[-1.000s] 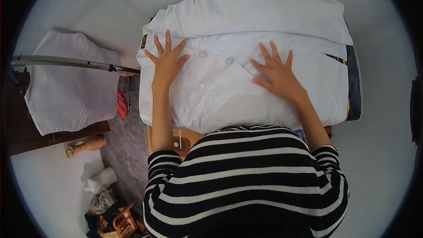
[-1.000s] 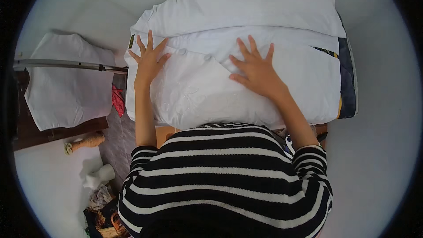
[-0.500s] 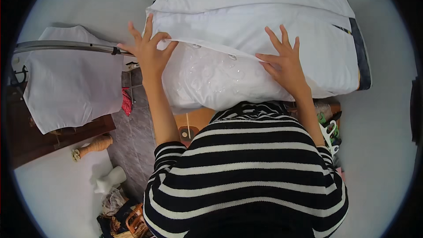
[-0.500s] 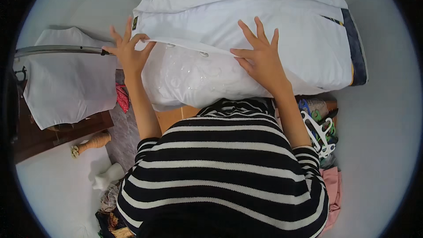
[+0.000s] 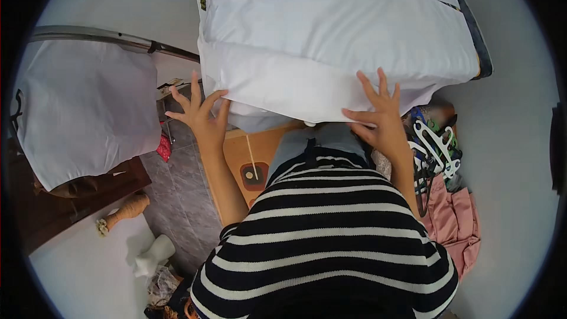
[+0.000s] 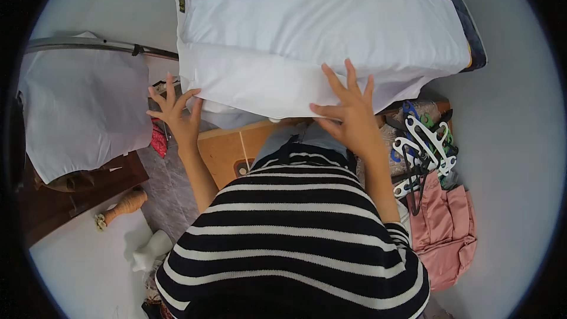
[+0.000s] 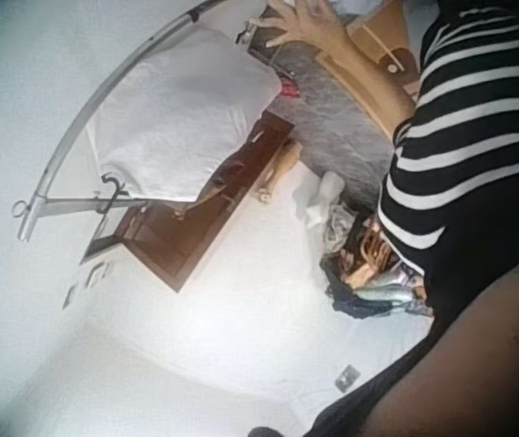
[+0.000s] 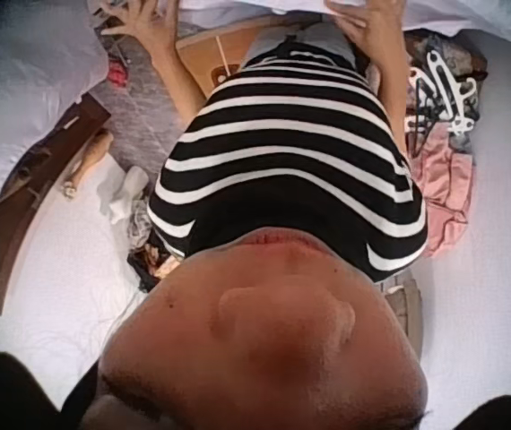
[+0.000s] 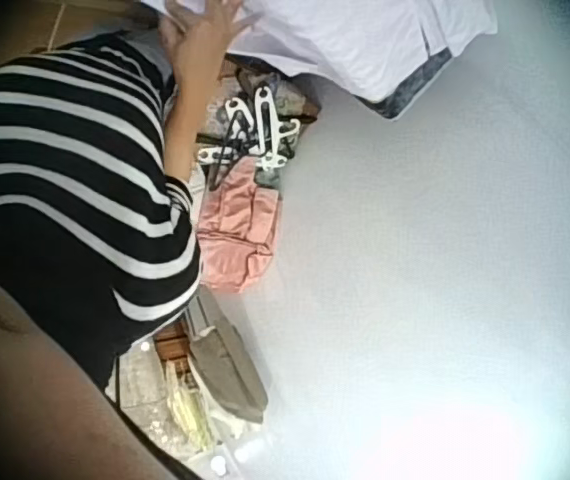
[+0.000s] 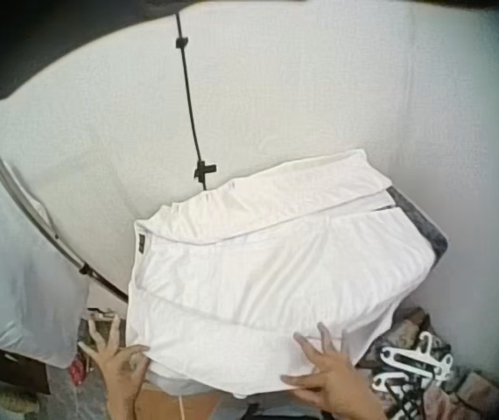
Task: Smoothing out garments, inspecting them, and hanging them on a garment rack.
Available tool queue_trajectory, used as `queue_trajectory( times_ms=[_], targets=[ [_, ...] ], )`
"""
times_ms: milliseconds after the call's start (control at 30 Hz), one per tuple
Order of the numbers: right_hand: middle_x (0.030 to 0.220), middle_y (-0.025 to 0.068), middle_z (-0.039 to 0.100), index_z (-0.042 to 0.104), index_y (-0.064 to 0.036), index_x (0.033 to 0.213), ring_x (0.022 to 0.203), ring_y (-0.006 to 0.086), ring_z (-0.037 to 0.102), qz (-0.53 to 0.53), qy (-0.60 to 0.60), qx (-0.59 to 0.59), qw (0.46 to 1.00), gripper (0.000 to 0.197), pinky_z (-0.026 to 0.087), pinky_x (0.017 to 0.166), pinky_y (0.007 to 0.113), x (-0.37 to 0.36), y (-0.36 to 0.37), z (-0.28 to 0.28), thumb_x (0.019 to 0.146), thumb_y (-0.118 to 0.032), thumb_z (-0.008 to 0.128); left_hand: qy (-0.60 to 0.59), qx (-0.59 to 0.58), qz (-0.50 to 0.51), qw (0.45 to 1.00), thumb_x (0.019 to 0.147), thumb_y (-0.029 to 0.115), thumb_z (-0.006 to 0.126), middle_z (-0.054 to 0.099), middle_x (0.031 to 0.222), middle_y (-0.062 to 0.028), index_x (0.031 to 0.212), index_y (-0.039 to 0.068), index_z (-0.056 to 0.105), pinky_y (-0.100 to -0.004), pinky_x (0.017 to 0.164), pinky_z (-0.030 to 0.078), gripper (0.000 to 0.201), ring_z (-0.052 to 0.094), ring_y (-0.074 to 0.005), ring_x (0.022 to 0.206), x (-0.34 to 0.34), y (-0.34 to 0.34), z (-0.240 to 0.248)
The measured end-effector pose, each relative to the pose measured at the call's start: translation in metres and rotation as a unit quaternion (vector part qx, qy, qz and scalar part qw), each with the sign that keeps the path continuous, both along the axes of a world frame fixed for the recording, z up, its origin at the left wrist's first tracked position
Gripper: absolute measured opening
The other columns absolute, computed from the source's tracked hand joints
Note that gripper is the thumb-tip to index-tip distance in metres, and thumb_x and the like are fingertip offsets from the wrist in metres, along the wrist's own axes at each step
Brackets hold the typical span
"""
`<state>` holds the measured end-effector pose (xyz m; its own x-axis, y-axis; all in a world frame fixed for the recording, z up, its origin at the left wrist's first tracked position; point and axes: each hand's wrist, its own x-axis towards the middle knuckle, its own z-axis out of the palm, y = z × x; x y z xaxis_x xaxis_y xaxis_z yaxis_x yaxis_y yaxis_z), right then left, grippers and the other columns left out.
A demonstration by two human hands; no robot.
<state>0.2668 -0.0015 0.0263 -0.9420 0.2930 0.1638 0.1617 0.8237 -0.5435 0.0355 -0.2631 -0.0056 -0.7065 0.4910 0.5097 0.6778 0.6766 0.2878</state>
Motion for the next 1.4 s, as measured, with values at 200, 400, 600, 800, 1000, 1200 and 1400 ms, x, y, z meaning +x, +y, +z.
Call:
queue_trajectory(
  times_ms=[200, 400, 600, 800, 1000, 1200, 1400],
  targets=[
    [0.147, 0.008, 0.03, 0.074, -0.0198, 0.092, 0.138, 0.0386, 0.012, 0.053, -0.026, -0.05, 0.997, 0.025, 0.001, 0.103, 0.066, -0.001, -0.027, -0.009, 0.069, -0.03, 0.074, -0.045, -0.019, 0.003, 0.999, 0.074, 0.028, 0.069, 0.035, 0.145, -0.0039, 0.083, 0.024, 0.071, -0.0741, 0.092, -0.011, 0.011, 0.007, -0.0439, 0.137, -0.006, 0.005, 0.022],
    [0.148, 0.012, 0.025, 0.064, -0.0175, 0.114, 0.137, 0.0399, 0.013, -0.006, 0.048, 0.056, 0.997, 0.035, 0.007, 0.101, 0.068, -0.042, -0.008, 0.0, 0.081, -0.03, 0.064, -0.045, -0.04, -0.03, 0.998, 0.078, 0.028, 0.064, 0.032, 0.146, -0.0096, 0.095, 0.02, 0.07, -0.0725, 0.096, -0.007, 0.02, 0.008, -0.0438, 0.137, -0.011, 0.063, 0.051],
    [0.15, 0.0153, 0.016, 0.04, -0.0216, 0.137, 0.137, 0.0398, 0.012, 0.066, 0.02, 0.111, 0.991, 0.055, 0.012, 0.099, 0.069, -0.071, -0.023, -0.001, 0.086, -0.036, 0.056, -0.015, -0.061, -0.195, 0.979, 0.086, 0.023, 0.055, 0.024, 0.147, -0.0159, 0.121, 0.005, 0.055, -0.0691, 0.1, 0.003, 0.04, 0.009, -0.0456, 0.136, 0.011, 0.138, 0.042],
    [0.149, 0.0116, 0.022, 0.041, -0.021, 0.136, 0.137, 0.0345, 0.018, 0.024, -0.029, 0.172, 0.984, 0.059, 0.01, 0.096, 0.075, -0.055, 0.034, -0.035, 0.083, -0.043, 0.056, -0.075, -0.125, -0.147, 0.978, 0.088, 0.033, 0.049, 0.014, 0.149, -0.0202, 0.132, 0.0, 0.041, -0.07, 0.099, 0.004, 0.056, 0.005, -0.0472, 0.136, 0.007, 0.15, -0.005],
    [0.147, 0.0014, 0.031, 0.037, -0.0315, 0.137, 0.137, 0.0239, 0.024, -0.215, -0.183, 0.186, 0.941, 0.051, 0.002, 0.096, 0.074, 0.037, 0.227, -0.047, 0.089, -0.048, 0.045, -0.109, -0.144, -0.091, 0.979, 0.085, 0.034, 0.051, 0.007, 0.15, -0.0226, 0.137, 0.005, 0.036, -0.0668, 0.101, -0.004, 0.062, -0.002, -0.0481, 0.136, 0.014, 0.126, -0.024],
    [0.146, 0.0172, 0.026, 0.045, -0.0178, 0.133, 0.137, 0.0393, 0.017, -0.39, -0.126, 0.164, 0.897, 0.053, 0.011, 0.094, 0.075, 0.02, 0.296, -0.065, 0.093, -0.051, 0.032, -0.135, -0.177, -0.059, 0.973, 0.082, 0.03, 0.054, 0.011, 0.149, -0.023, 0.131, 0.001, 0.044, -0.0713, 0.098, -0.001, 0.058, 0.0, -0.0488, 0.136, 0.017, 0.161, 0.011],
    [0.148, 0.006, 0.026, 0.039, -0.0221, 0.137, 0.137, 0.0301, 0.021, 0.182, 0.063, 0.207, 0.959, 0.055, 0.016, 0.106, 0.06, -0.096, 0.103, -0.036, 0.088, -0.045, 0.049, -0.066, -0.115, -0.014, 0.991, 0.085, 0.046, 0.053, 0.013, 0.148, -0.0243, 0.133, -0.006, 0.036, -0.0703, 0.099, 0.0, 0.073, 0.001, -0.047, 0.136, 0.015, 0.187, 0.007]
  ],
)
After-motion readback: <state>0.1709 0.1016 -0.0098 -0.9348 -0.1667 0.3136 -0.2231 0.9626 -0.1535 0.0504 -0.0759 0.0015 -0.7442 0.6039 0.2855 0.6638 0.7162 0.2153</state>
